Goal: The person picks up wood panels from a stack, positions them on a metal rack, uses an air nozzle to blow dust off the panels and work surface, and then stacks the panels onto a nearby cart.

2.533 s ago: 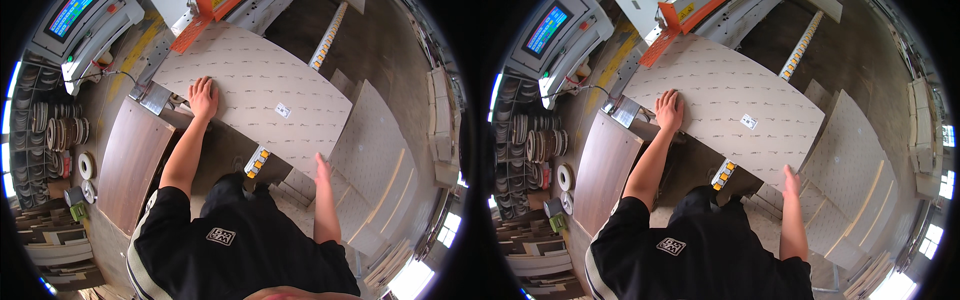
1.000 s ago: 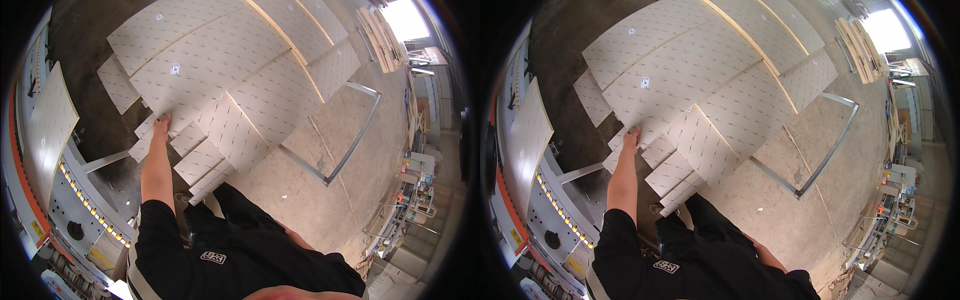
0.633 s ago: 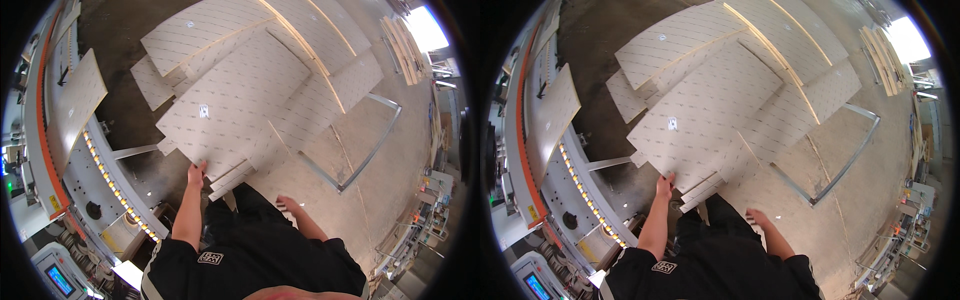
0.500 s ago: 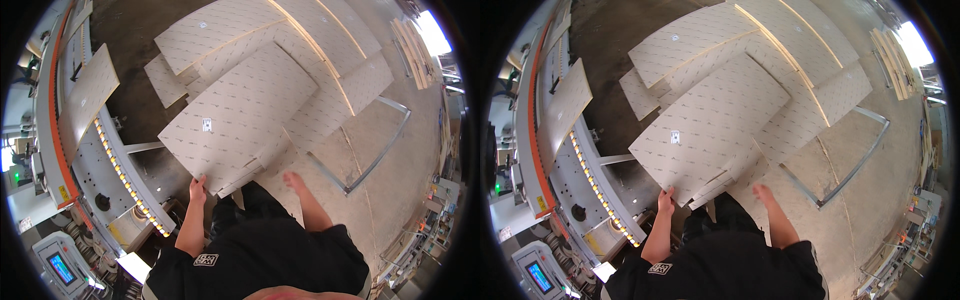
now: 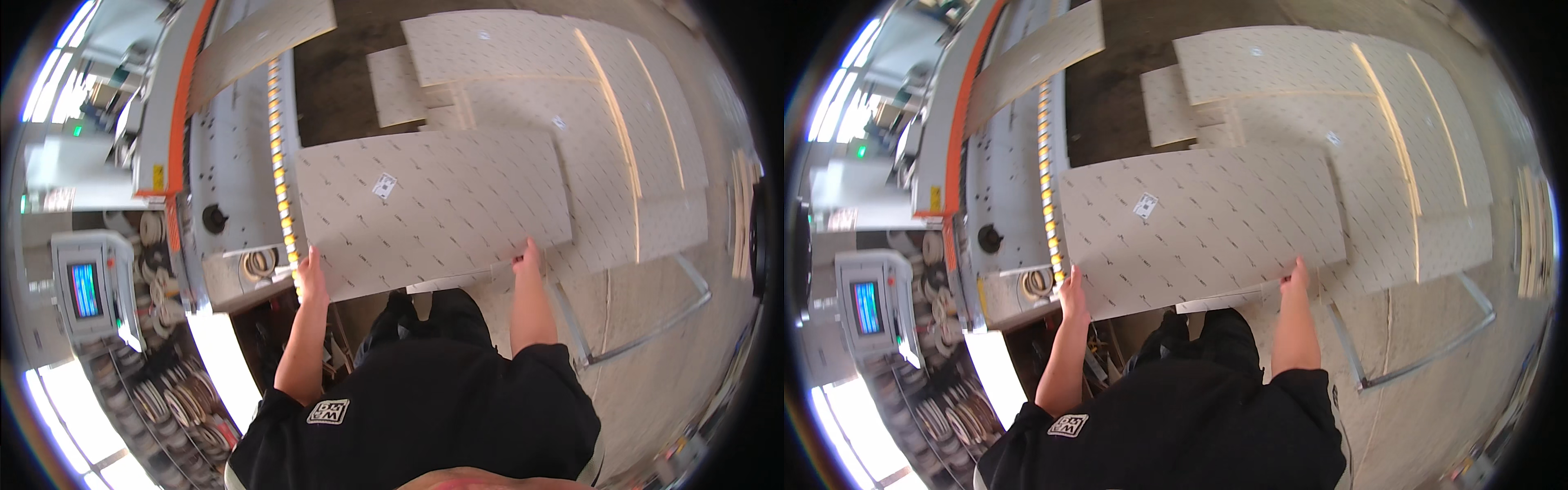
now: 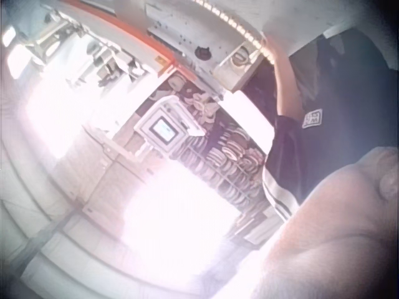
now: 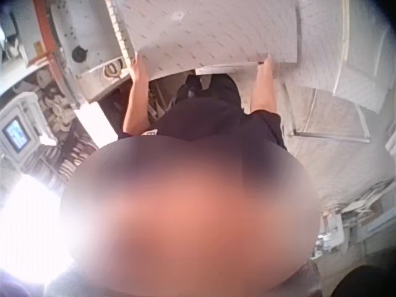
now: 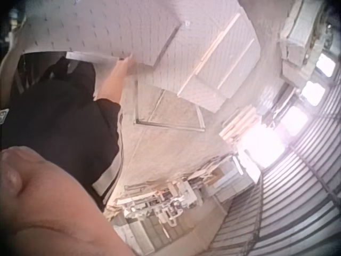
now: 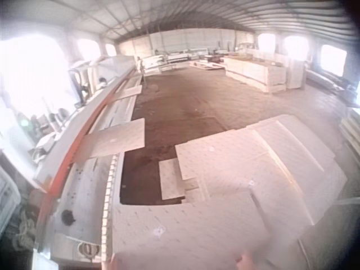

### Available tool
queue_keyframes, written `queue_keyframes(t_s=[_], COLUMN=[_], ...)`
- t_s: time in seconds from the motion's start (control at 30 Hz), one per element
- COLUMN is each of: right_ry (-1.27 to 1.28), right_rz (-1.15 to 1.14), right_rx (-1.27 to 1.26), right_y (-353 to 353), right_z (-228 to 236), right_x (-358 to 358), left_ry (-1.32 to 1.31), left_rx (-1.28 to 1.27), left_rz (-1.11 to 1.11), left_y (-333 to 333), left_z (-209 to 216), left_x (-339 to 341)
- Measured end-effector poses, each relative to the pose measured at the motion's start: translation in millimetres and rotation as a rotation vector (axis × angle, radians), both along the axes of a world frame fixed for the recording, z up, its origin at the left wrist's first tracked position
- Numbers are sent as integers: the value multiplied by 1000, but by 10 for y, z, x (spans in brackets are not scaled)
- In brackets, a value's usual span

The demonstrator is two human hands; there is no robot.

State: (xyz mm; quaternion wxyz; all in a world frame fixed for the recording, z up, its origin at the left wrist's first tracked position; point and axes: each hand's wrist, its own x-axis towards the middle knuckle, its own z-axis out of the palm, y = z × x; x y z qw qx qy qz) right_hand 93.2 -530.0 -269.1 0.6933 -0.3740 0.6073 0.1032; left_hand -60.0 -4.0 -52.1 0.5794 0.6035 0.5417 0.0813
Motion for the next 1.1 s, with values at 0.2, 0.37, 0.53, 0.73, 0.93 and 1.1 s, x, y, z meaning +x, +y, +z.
queue_keyframes(t_s=[0.2,0.37,0.53,0.73,0.93,1.1], right_ry=[-313,-369,-278,-249,-226,-110], right_rz=[64,18,256,358,579,783], right_rx=[148,51,-104,-22,122,144], right_y=[346,-108,378,1363,2344,2864], right_z=[1006,1221,1036,1352,1697,1996], right_x=[-694,-513,-581,-991,-1324,-1504], left_ry=[-16,181,312,625,671,447], left_rx=[39,151,445,701,930,1016], left_rz=[192,218,66,-17,42,-135], left_y=[867,1600,2053,2941,3729,3438], left_z=[238,-102,-109,51,-24,3], left_x=[-812,-1736,-2117,-2496,-2704,-2381])
